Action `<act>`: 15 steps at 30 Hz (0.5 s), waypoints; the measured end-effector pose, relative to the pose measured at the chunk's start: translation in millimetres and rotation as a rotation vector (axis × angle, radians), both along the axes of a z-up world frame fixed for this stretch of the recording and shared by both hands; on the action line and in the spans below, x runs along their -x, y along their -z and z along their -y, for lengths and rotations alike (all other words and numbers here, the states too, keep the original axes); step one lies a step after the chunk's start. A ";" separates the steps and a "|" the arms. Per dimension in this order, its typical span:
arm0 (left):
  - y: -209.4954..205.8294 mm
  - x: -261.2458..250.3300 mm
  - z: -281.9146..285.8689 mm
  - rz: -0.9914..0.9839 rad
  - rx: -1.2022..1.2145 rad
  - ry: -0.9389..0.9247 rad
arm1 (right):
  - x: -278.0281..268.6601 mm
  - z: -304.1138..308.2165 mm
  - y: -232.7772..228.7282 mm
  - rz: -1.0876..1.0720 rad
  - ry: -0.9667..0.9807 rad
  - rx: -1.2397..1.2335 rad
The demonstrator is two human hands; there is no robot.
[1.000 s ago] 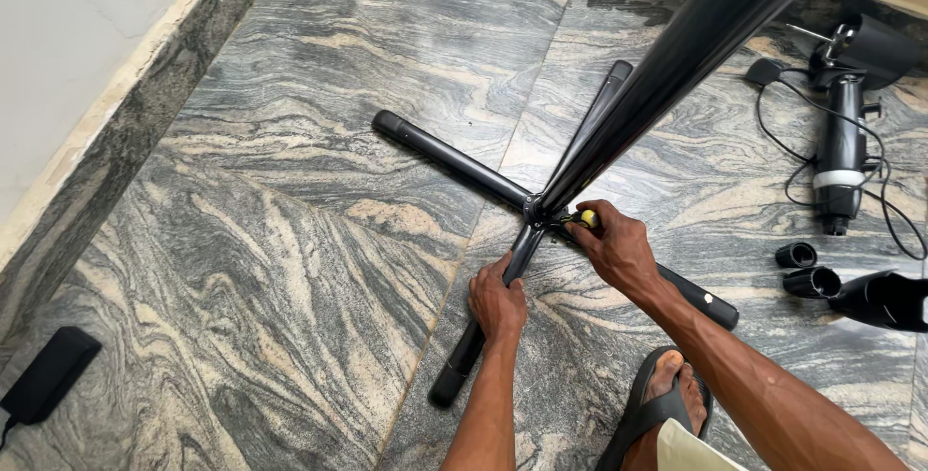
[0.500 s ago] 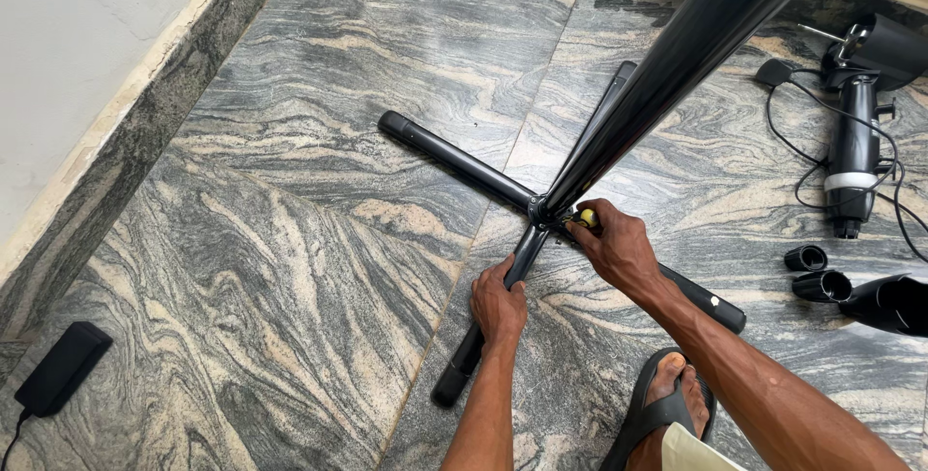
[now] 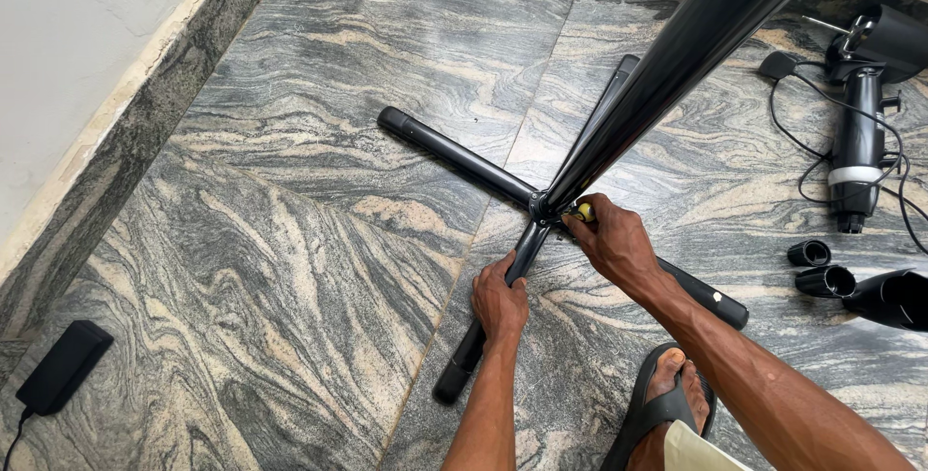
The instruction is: The person assembles a metal stand by attaching a central hub to a cross-shaped base and inserting a vertical pole. They use a screwdriver to tighten screws and connect the components together.
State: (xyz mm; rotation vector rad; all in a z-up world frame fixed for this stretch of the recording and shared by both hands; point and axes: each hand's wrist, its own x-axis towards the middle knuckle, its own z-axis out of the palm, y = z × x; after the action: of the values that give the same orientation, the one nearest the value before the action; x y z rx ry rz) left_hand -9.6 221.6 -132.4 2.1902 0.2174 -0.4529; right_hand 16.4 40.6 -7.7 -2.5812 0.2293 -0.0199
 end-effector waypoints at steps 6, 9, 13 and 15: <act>-4.9 -0.8 0.9 -0.006 -0.011 -0.005 | -2.4 -15.9 -19.0 -0.252 0.057 0.267; -4.8 -1.0 0.6 -0.021 -0.011 -0.002 | -4.4 -14.3 -14.8 -0.217 -0.014 0.198; -2.6 -0.2 -1.0 -0.025 0.014 0.000 | -3.1 -10.1 -5.1 -0.076 -0.174 0.079; -1.9 -0.3 0.3 -0.005 0.004 0.004 | -4.5 -9.0 -5.0 -0.088 -0.185 0.080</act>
State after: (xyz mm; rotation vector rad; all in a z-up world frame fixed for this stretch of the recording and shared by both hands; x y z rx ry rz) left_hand -9.2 221.3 -130.5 2.1865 0.2142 -0.4608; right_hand 20.9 49.6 -2.7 -2.6758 0.0210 0.1548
